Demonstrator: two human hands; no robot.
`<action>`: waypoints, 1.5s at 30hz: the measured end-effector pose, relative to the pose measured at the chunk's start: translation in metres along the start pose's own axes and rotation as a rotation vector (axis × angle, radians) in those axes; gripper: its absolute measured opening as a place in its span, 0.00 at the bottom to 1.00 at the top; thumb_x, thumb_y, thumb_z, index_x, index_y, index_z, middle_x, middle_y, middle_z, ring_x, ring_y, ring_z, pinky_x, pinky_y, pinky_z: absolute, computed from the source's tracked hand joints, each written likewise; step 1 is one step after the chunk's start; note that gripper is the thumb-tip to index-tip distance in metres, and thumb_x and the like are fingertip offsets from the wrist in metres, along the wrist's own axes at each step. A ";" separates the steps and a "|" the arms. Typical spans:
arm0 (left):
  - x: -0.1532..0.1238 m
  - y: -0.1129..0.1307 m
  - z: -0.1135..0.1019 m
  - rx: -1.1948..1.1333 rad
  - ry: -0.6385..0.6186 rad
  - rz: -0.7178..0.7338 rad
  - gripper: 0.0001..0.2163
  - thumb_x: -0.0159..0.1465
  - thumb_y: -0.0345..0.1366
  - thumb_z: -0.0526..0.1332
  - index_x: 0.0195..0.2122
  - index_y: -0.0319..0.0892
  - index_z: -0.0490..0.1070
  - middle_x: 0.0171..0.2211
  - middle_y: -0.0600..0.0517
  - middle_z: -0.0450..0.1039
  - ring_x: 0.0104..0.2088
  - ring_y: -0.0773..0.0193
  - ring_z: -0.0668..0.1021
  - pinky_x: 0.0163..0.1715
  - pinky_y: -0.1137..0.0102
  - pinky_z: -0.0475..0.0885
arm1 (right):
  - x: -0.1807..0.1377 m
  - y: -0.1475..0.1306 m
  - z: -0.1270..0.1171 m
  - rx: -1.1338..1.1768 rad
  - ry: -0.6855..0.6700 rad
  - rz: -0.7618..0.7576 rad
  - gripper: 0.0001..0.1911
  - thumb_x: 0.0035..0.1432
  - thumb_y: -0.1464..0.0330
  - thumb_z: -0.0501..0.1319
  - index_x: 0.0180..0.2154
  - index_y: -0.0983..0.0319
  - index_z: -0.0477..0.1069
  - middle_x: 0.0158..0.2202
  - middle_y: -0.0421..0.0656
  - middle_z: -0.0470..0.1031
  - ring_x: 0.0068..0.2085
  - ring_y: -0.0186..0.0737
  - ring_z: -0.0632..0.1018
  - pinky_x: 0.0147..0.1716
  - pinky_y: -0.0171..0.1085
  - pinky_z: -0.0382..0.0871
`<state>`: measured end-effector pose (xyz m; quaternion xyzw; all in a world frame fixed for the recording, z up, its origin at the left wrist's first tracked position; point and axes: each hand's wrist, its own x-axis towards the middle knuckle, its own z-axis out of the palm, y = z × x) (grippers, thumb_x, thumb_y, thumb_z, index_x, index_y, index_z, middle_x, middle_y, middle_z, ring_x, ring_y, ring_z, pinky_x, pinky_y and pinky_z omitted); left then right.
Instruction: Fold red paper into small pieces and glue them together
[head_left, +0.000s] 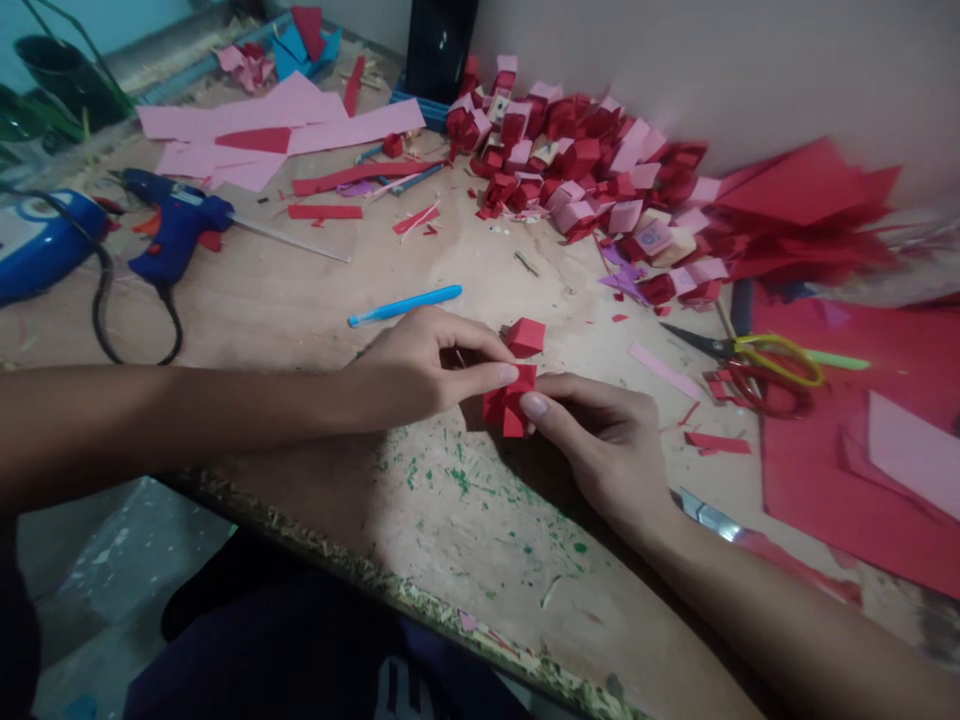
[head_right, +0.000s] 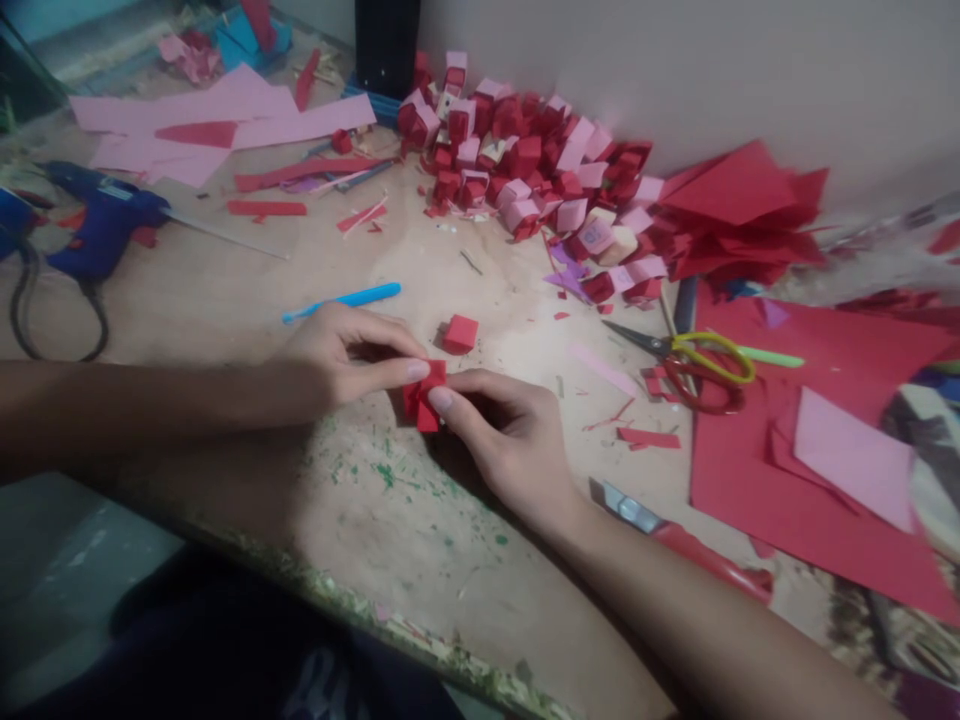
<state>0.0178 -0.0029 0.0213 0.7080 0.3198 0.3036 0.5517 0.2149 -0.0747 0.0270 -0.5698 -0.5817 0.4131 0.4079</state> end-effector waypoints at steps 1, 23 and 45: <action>0.000 0.000 0.000 -0.011 0.005 -0.004 0.06 0.64 0.34 0.64 0.34 0.42 0.82 0.37 0.51 0.83 0.37 0.62 0.82 0.39 0.66 0.77 | 0.000 -0.001 0.000 -0.009 -0.012 0.010 0.08 0.62 0.62 0.70 0.33 0.58 0.84 0.27 0.40 0.81 0.27 0.35 0.77 0.28 0.34 0.74; 0.005 -0.011 -0.001 -0.195 0.033 -0.048 0.07 0.66 0.33 0.64 0.30 0.40 0.78 0.25 0.52 0.78 0.25 0.66 0.80 0.27 0.71 0.77 | -0.001 -0.002 0.000 0.030 -0.076 0.138 0.12 0.63 0.60 0.69 0.32 0.61 0.83 0.27 0.43 0.82 0.26 0.35 0.78 0.26 0.33 0.73; 0.008 -0.010 -0.003 -0.202 0.139 -0.081 0.06 0.66 0.31 0.64 0.31 0.38 0.78 0.23 0.53 0.76 0.23 0.69 0.78 0.25 0.75 0.74 | -0.002 -0.002 0.005 0.014 -0.030 0.099 0.05 0.60 0.66 0.71 0.36 0.61 0.84 0.30 0.44 0.84 0.28 0.36 0.79 0.27 0.34 0.75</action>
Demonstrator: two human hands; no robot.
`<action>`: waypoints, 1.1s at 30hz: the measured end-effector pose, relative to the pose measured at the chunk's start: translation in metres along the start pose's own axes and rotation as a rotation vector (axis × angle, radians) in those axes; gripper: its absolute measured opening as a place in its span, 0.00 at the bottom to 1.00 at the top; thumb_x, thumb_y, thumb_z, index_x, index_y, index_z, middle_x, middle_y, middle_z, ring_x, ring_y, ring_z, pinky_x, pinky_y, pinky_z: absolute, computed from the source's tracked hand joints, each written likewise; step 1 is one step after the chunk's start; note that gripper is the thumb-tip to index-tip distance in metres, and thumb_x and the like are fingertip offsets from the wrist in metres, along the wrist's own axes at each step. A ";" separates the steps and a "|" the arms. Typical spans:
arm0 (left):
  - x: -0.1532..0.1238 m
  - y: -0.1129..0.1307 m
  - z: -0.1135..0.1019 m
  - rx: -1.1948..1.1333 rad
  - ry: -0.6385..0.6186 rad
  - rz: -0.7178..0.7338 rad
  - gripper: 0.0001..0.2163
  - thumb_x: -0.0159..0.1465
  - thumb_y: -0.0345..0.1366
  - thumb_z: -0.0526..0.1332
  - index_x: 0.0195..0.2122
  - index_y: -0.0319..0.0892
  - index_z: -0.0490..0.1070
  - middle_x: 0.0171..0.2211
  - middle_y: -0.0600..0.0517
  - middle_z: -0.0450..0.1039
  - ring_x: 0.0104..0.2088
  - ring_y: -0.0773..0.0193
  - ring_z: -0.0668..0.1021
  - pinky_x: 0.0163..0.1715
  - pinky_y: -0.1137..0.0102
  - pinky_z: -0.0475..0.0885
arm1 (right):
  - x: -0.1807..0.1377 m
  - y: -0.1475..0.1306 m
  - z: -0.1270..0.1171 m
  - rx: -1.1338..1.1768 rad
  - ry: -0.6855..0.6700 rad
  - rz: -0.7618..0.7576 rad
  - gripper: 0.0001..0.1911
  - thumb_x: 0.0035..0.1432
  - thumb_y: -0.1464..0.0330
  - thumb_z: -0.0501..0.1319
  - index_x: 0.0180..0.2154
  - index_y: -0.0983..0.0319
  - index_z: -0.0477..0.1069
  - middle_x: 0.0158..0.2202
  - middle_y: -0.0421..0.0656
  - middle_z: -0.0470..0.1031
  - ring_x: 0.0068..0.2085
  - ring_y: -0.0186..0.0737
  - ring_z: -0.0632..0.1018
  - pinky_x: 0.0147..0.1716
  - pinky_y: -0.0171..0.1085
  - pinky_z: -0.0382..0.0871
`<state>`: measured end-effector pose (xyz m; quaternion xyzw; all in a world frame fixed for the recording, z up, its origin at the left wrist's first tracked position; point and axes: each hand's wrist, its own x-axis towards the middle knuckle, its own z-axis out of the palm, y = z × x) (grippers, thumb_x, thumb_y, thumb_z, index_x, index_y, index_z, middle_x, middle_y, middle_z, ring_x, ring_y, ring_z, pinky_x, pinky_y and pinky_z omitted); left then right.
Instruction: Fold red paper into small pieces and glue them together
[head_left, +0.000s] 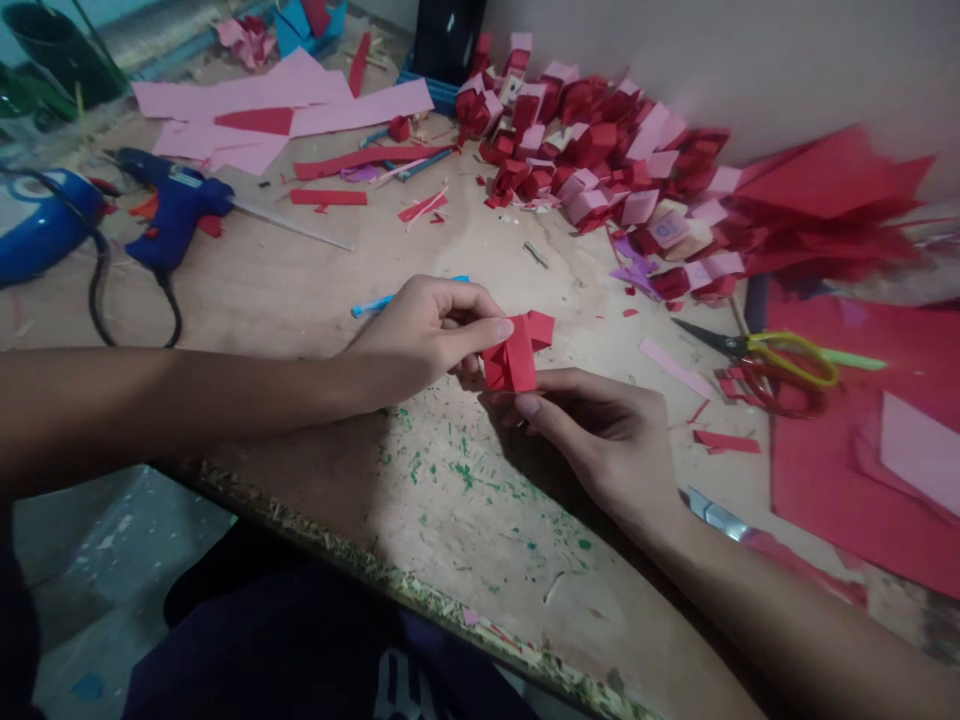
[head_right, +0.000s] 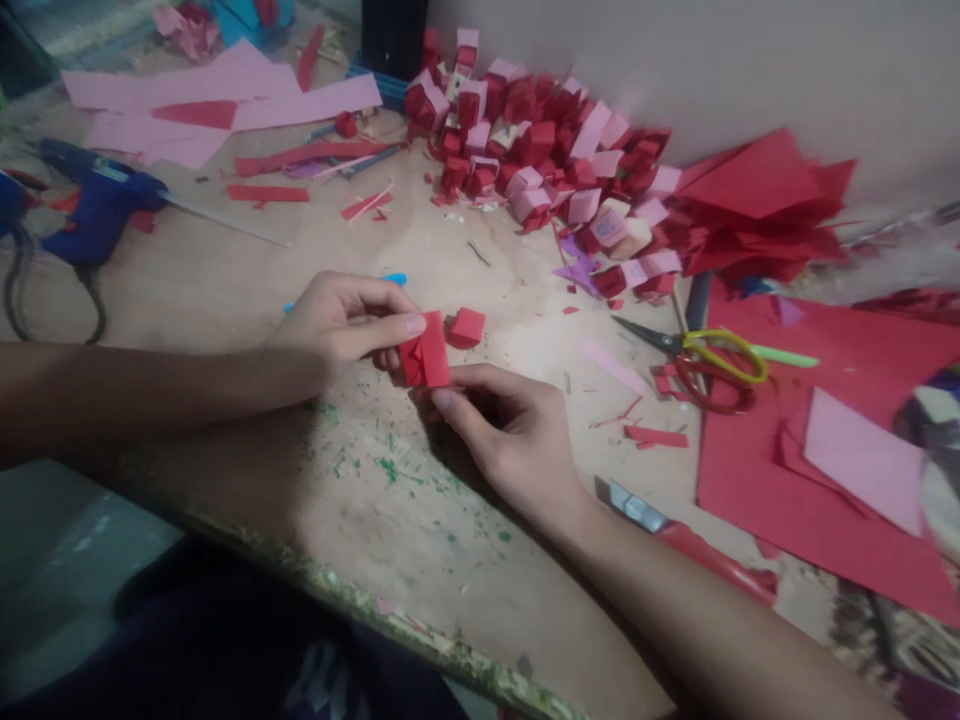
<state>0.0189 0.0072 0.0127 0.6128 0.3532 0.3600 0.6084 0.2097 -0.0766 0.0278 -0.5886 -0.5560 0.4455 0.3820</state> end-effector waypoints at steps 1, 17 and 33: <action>0.000 0.001 0.000 0.000 -0.001 -0.003 0.07 0.66 0.31 0.64 0.31 0.38 0.78 0.23 0.53 0.76 0.23 0.69 0.78 0.25 0.75 0.74 | 0.000 0.000 0.000 -0.003 0.006 -0.007 0.06 0.61 0.66 0.70 0.36 0.62 0.84 0.30 0.43 0.83 0.27 0.36 0.79 0.27 0.34 0.75; -0.003 0.002 0.002 0.036 0.043 0.020 0.06 0.66 0.31 0.64 0.31 0.39 0.77 0.23 0.53 0.76 0.24 0.70 0.77 0.26 0.74 0.75 | 0.001 0.002 -0.001 0.003 0.085 -0.017 0.08 0.64 0.67 0.67 0.35 0.60 0.85 0.27 0.42 0.82 0.25 0.35 0.77 0.28 0.35 0.75; -0.006 0.002 0.003 0.024 -0.004 0.049 0.07 0.67 0.33 0.63 0.31 0.39 0.77 0.26 0.51 0.78 0.26 0.68 0.79 0.28 0.73 0.76 | 0.001 0.000 -0.002 0.035 0.045 -0.017 0.09 0.63 0.64 0.69 0.31 0.60 0.83 0.28 0.43 0.83 0.26 0.35 0.79 0.28 0.35 0.75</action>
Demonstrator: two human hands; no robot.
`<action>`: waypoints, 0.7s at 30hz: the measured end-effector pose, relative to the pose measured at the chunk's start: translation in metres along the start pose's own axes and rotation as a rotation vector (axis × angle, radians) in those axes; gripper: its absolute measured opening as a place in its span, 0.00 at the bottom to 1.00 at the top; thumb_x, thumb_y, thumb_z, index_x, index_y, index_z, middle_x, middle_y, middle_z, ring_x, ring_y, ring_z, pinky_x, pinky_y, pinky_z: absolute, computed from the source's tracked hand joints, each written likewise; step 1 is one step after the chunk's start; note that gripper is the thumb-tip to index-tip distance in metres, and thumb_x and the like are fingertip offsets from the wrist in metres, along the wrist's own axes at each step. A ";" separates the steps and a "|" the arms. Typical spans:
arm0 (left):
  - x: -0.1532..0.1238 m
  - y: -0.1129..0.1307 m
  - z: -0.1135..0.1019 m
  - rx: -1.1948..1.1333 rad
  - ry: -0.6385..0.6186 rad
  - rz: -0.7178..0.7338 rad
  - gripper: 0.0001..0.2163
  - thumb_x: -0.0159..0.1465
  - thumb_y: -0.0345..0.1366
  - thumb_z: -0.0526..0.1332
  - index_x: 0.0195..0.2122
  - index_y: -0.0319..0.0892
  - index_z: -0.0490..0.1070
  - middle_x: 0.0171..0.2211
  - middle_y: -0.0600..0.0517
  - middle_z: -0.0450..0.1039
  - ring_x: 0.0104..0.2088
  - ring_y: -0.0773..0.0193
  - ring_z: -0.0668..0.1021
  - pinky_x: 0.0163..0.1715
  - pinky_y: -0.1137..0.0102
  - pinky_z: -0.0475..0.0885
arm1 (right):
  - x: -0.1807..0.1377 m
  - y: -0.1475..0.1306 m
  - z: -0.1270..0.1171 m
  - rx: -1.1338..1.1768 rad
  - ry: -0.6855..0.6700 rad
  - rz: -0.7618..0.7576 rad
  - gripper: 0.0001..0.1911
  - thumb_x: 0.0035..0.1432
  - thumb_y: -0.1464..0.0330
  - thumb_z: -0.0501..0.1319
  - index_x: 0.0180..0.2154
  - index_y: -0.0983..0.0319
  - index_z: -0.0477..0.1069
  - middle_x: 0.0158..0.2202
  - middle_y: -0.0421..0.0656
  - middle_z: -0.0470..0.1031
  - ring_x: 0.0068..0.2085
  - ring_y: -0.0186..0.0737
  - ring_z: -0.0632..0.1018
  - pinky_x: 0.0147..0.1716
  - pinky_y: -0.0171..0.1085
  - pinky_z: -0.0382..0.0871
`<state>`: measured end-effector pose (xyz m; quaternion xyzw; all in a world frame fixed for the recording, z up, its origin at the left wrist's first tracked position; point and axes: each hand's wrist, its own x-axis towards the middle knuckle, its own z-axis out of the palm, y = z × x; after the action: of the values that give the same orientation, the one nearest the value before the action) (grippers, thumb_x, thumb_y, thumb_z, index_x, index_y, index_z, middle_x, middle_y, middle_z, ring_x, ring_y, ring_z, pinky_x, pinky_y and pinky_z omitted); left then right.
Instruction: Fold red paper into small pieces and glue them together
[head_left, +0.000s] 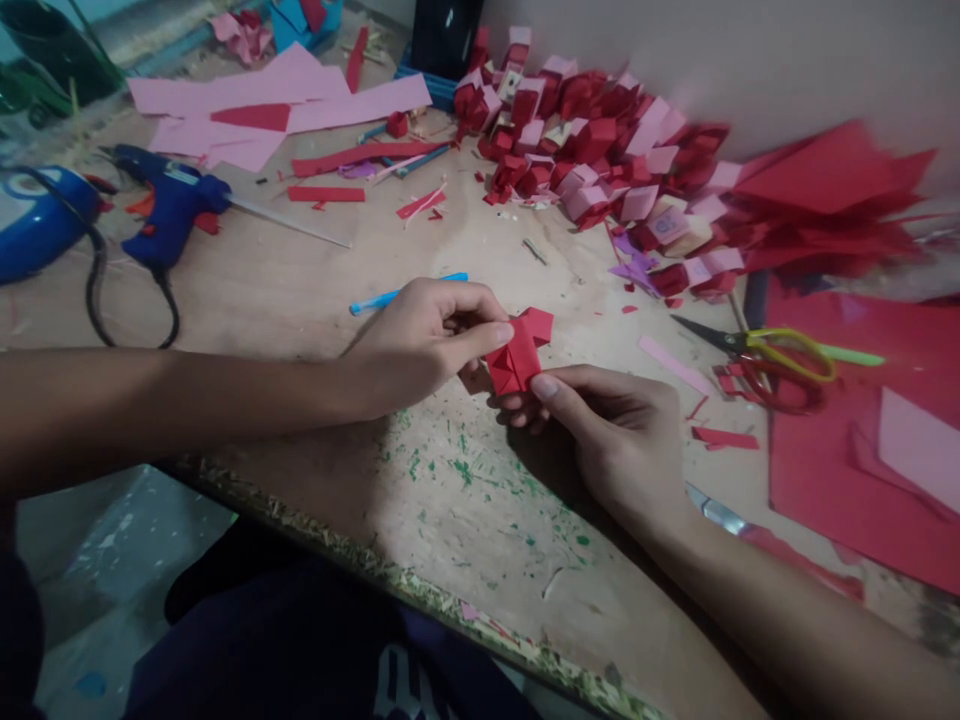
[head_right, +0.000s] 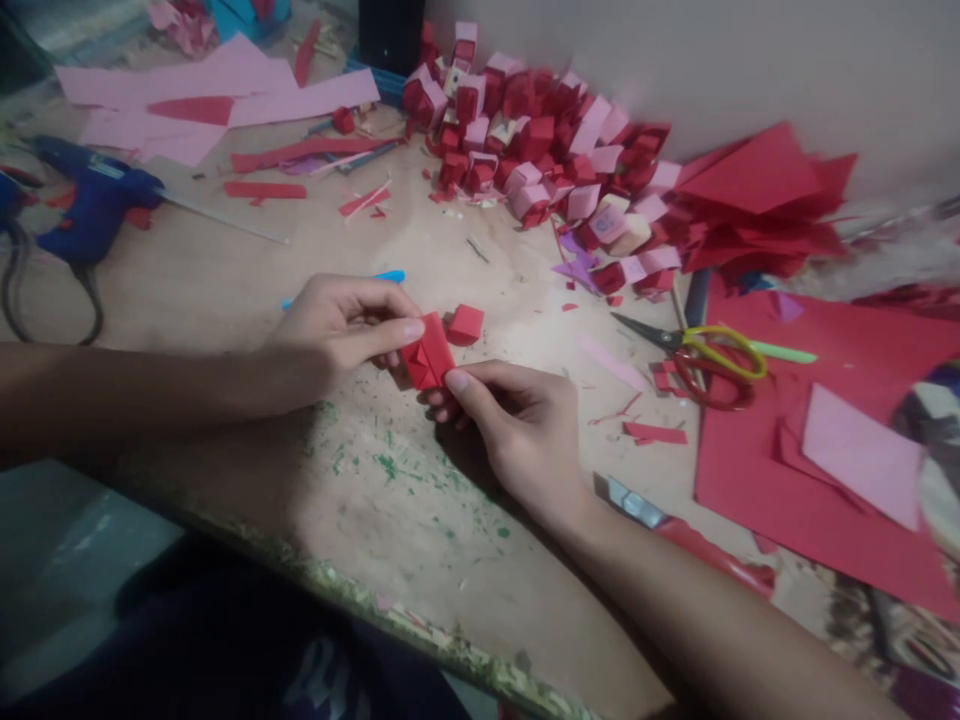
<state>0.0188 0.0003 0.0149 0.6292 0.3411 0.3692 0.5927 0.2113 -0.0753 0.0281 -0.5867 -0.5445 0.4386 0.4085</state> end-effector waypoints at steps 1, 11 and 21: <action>0.001 -0.001 0.000 0.000 -0.002 0.001 0.07 0.66 0.32 0.63 0.31 0.39 0.77 0.26 0.51 0.78 0.26 0.68 0.79 0.28 0.73 0.76 | 0.000 0.000 0.000 0.000 -0.002 0.001 0.10 0.63 0.64 0.69 0.31 0.60 0.83 0.28 0.44 0.83 0.25 0.35 0.78 0.28 0.35 0.75; -0.001 -0.001 0.001 -0.011 -0.081 -0.030 0.06 0.67 0.34 0.63 0.33 0.40 0.77 0.28 0.52 0.78 0.27 0.67 0.81 0.30 0.73 0.78 | 0.000 -0.001 0.000 -0.010 -0.081 0.044 0.10 0.62 0.62 0.70 0.31 0.61 0.83 0.26 0.42 0.81 0.25 0.36 0.79 0.25 0.34 0.74; -0.006 -0.001 0.003 0.199 0.093 0.102 0.05 0.67 0.37 0.64 0.38 0.42 0.76 0.31 0.53 0.77 0.31 0.66 0.79 0.34 0.71 0.77 | 0.003 0.004 0.002 0.083 -0.085 -0.008 0.12 0.63 0.63 0.68 0.30 0.64 0.82 0.27 0.45 0.82 0.26 0.35 0.79 0.28 0.35 0.75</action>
<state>0.0179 -0.0064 0.0137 0.6839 0.3707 0.3918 0.4913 0.2109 -0.0724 0.0231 -0.5480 -0.5451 0.4836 0.4107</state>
